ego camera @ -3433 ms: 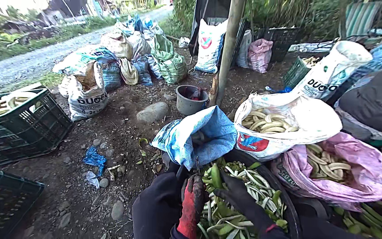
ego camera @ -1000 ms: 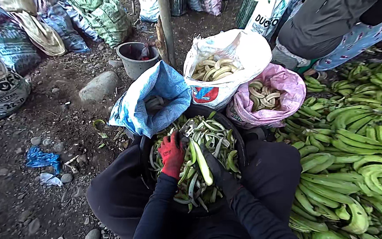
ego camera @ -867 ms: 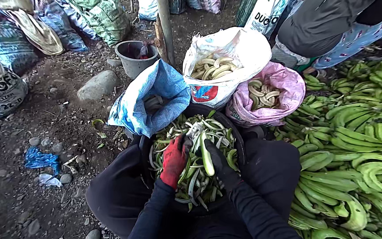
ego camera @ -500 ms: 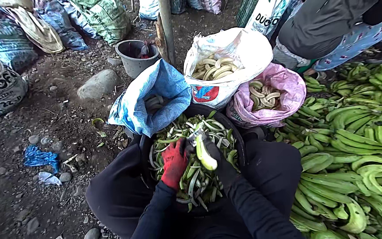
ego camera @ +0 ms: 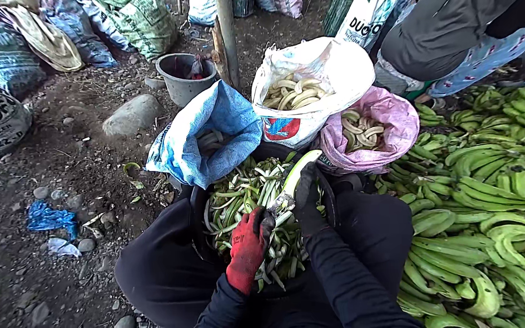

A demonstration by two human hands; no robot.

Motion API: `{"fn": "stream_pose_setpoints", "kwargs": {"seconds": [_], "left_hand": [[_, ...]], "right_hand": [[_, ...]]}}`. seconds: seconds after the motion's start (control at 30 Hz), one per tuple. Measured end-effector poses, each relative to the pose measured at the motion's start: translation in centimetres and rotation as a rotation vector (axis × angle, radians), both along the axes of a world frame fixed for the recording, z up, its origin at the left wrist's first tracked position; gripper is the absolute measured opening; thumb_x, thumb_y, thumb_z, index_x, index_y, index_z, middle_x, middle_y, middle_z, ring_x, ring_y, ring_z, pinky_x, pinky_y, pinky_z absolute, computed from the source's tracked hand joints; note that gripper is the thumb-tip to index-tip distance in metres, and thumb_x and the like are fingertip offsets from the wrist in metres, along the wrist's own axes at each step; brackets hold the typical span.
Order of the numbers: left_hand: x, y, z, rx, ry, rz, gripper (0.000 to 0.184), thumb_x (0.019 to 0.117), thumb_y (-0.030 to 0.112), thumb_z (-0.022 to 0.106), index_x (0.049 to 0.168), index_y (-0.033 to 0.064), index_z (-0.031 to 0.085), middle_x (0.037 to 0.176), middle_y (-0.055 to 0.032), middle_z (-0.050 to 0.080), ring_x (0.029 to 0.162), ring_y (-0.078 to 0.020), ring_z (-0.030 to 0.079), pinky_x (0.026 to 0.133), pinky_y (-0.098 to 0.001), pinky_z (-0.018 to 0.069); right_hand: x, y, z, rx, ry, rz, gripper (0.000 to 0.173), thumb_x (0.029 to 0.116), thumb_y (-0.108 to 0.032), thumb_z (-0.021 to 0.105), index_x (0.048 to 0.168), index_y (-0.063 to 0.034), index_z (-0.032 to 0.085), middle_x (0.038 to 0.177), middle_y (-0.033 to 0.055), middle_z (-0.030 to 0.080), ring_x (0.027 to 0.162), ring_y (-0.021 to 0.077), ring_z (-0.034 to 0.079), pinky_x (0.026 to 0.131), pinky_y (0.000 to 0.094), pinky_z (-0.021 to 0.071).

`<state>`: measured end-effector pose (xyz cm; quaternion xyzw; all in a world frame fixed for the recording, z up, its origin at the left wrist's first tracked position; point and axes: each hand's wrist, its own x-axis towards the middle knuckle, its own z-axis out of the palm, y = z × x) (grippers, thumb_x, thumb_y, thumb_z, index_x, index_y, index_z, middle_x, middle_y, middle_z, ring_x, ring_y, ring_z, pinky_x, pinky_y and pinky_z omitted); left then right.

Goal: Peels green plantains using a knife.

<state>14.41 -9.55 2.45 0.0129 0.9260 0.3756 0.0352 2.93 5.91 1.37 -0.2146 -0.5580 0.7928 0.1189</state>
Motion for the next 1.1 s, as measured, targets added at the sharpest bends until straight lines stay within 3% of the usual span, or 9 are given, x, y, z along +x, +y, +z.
{"fn": "stream_pose_setpoints", "kwargs": {"seconds": [0.13,0.27,0.33,0.53,0.63,0.73,0.87,0.97,1.1], "left_hand": [[-4.0,-0.8,0.1,-0.112,-0.012,0.014,0.049,0.1050,0.042,0.040,0.142,0.0158,0.061,0.127,-0.0191,0.067,0.114,-0.0384,0.065,0.095,-0.0595,0.0513],[-9.0,-2.1,-0.2,-0.212,-0.055,0.079,0.046,0.1059,0.038,0.042,0.146,0.0213,0.057,0.135,-0.0192,0.063,0.121,-0.0424,0.061,0.098,-0.0645,0.0464],[-9.3,-2.2,0.0,-0.189,-0.077,0.077,0.046,0.1065,0.037,0.040,0.147,0.0218,0.055,0.136,-0.0180,0.062,0.120,-0.0400,0.062,0.098,-0.0623,0.0482],[-2.6,0.1,-0.3,-0.009,0.072,-0.051,0.061,0.1027,0.054,0.036,0.140,0.0131,0.061,0.124,-0.0167,0.068,0.112,-0.0351,0.066,0.093,-0.0585,0.0523],[-0.7,0.9,-1.0,-0.081,0.193,0.039,0.064,0.1015,0.057,0.035,0.136,0.0119,0.065,0.118,-0.0182,0.070,0.105,-0.0382,0.068,0.084,-0.0602,0.0533],[-2.6,0.0,-0.9,-0.114,0.149,0.083,0.053,0.1027,0.045,0.042,0.138,0.0123,0.063,0.121,-0.0203,0.069,0.108,-0.0407,0.067,0.087,-0.0613,0.0523],[-8.1,-2.9,-0.3,-0.177,-0.047,-0.032,0.051,0.1063,0.043,0.033,0.145,0.0218,0.058,0.135,-0.0176,0.064,0.122,-0.0407,0.061,0.100,-0.0653,0.0445],[-10.7,-3.9,-0.1,-0.249,-0.093,-0.087,0.050,0.1073,0.046,0.032,0.145,0.0268,0.058,0.137,-0.0148,0.063,0.123,-0.0402,0.060,0.099,-0.0666,0.0432],[-9.1,-2.5,-0.1,-0.164,-0.015,-0.102,0.056,0.1040,0.052,0.032,0.144,0.0232,0.059,0.132,-0.0144,0.066,0.118,-0.0359,0.064,0.097,-0.0614,0.0491]], "right_hand": [[2.5,-0.7,-0.3,-0.116,-0.088,0.338,0.051,0.1129,-0.038,0.021,0.129,-0.0040,0.055,0.097,0.0094,0.065,0.084,0.0148,0.065,0.075,0.0344,0.0575],[5.9,-0.5,0.2,-0.165,-0.342,0.820,0.050,0.1125,-0.041,0.024,0.136,-0.0080,0.053,0.097,0.0106,0.068,0.081,0.0187,0.069,0.072,0.0367,0.0604],[5.9,0.0,-1.0,-0.085,-0.356,0.748,0.050,0.1122,-0.041,0.026,0.141,-0.0077,0.051,0.104,0.0118,0.069,0.087,0.0207,0.069,0.076,0.0390,0.0601],[1.4,0.0,-1.4,-0.180,-0.143,0.120,0.049,0.1119,-0.040,0.027,0.143,-0.0069,0.045,0.120,0.0145,0.062,0.104,0.0201,0.064,0.087,0.0421,0.0567],[0.2,-0.7,-0.5,-0.061,-0.132,-0.087,0.051,0.1115,-0.038,0.032,0.151,-0.0079,0.040,0.142,0.0164,0.053,0.126,0.0228,0.056,0.104,0.0457,0.0489],[1.2,-1.8,-0.3,0.016,-0.159,0.029,0.051,0.1118,-0.037,0.030,0.151,-0.0058,0.041,0.138,0.0178,0.056,0.123,0.0235,0.058,0.103,0.0450,0.0500],[3.9,-0.7,-0.2,0.068,-0.160,0.638,0.048,0.1127,-0.030,0.028,0.149,-0.0031,0.045,0.137,0.0135,0.059,0.121,0.0128,0.060,0.104,0.0319,0.0504],[4.6,0.5,0.1,0.169,-0.272,0.933,0.048,0.1096,-0.032,0.041,0.151,-0.0074,0.044,0.129,0.0104,0.064,0.111,0.0126,0.065,0.098,0.0330,0.0542],[2.9,0.9,-2.1,-0.029,-0.268,0.538,0.045,0.1111,-0.031,0.035,0.147,-0.0049,0.043,0.122,0.0161,0.065,0.105,0.0226,0.067,0.088,0.0420,0.0584]]}}
